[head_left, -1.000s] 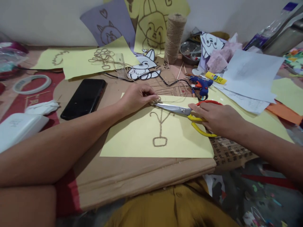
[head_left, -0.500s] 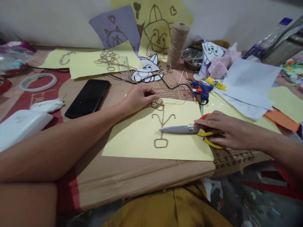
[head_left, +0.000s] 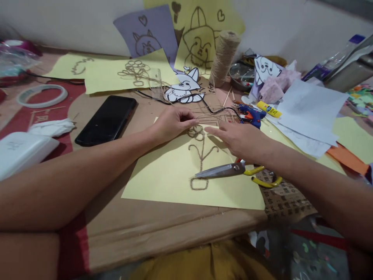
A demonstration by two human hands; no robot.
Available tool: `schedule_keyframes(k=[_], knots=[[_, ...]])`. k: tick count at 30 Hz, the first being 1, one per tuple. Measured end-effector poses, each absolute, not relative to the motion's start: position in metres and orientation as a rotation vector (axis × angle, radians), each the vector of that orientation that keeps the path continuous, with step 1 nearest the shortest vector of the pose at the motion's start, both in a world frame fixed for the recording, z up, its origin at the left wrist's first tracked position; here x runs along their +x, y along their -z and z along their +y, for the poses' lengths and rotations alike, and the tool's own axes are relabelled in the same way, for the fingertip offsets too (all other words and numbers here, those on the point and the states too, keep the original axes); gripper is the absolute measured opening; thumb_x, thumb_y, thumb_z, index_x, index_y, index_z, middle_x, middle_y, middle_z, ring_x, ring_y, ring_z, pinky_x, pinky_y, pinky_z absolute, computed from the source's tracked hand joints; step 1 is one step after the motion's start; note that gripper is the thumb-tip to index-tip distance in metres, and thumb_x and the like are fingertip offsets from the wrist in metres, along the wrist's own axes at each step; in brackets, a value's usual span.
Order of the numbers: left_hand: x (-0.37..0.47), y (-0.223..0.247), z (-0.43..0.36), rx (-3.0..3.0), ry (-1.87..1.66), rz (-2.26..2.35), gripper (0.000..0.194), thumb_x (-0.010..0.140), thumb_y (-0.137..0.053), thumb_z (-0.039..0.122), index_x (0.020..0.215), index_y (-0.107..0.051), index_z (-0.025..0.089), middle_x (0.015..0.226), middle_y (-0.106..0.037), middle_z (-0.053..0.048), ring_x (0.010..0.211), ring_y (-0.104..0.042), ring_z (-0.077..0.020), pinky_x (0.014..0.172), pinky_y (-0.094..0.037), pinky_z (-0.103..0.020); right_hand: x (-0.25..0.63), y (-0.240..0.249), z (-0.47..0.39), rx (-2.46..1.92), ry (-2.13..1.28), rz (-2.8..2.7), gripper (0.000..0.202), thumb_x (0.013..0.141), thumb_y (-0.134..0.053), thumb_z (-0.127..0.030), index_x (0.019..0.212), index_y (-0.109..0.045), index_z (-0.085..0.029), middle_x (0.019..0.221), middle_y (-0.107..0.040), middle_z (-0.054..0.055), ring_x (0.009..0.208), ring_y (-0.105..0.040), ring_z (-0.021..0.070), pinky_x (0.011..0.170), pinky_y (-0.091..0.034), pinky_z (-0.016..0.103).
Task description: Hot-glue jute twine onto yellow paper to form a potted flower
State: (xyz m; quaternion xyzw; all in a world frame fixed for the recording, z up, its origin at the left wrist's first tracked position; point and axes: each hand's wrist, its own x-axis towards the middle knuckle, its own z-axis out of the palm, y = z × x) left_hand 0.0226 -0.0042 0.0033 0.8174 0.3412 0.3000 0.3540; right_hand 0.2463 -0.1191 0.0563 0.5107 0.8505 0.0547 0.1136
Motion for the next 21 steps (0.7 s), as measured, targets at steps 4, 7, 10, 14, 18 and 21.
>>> schedule_keyframes(k=[4,7,10,14,18,21], knots=[[0.023,-0.002,-0.003,2.103,-0.784,0.875,0.016,0.088,-0.074,0.028,0.077,-0.077,0.017,0.07,-0.073,0.0,0.064,-0.058,-0.0114,0.063,-0.042,-0.024,0.238,-0.057,-0.101,1.447,-0.213,2.348,0.07,0.102,-0.042,-0.01,0.165,-0.04,-0.04,0.109,-0.073,0.008,0.075,-0.063,0.018,0.058,-0.024,0.029],[0.023,0.0,-0.002,2.101,-0.79,0.872,0.016,0.088,-0.074,0.029,0.078,-0.078,0.017,0.071,-0.073,0.0,0.065,-0.058,-0.0114,0.063,-0.041,-0.024,0.24,-0.056,-0.097,1.338,-0.294,2.372,0.068,0.104,-0.039,-0.01,0.165,-0.04,-0.042,0.105,-0.073,0.008,0.077,-0.063,0.0192,0.061,-0.024,0.031],[0.023,0.002,0.0,2.101,-0.801,0.862,0.016,0.088,-0.074,0.03,0.079,-0.079,0.017,0.07,-0.073,0.0,0.064,-0.058,-0.0115,0.062,-0.04,-0.024,0.242,-0.053,-0.096,1.236,-0.395,2.408,0.068,0.105,-0.037,-0.008,0.165,-0.042,-0.04,0.106,-0.074,0.009,0.083,-0.065,0.0215,0.064,-0.026,0.033],[0.022,0.005,0.001,2.091,-0.812,0.843,0.017,0.088,-0.075,0.031,0.081,-0.08,0.017,0.069,-0.072,0.001,0.062,-0.057,-0.0111,0.061,-0.04,-0.024,0.242,-0.051,-0.097,1.136,-0.577,2.475,0.061,0.105,-0.039,-0.008,0.158,-0.053,-0.035,0.111,-0.074,0.012,0.088,-0.066,0.0248,0.07,-0.032,0.035],[0.024,0.006,0.0,2.082,-0.814,0.85,0.016,0.088,-0.076,0.03,0.08,-0.079,0.016,0.067,-0.07,0.001,0.061,-0.056,-0.0111,0.06,-0.039,-0.024,0.246,-0.048,-0.097,1.062,-0.657,2.557,0.058,0.104,-0.042,-0.006,0.154,-0.059,-0.03,0.109,-0.074,0.012,0.088,-0.065,0.0248,0.076,-0.036,0.038],[0.024,0.006,0.0,2.057,-0.819,0.833,0.018,0.088,-0.076,0.031,0.078,-0.078,0.016,0.069,-0.071,-0.001,0.062,-0.056,-0.0116,0.06,-0.04,-0.025,0.253,-0.042,-0.097,1.138,-0.604,2.635,0.063,0.102,-0.042,-0.003,0.157,-0.056,-0.029,0.107,-0.074,0.011,0.086,-0.064,0.0232,0.072,-0.034,0.035]])
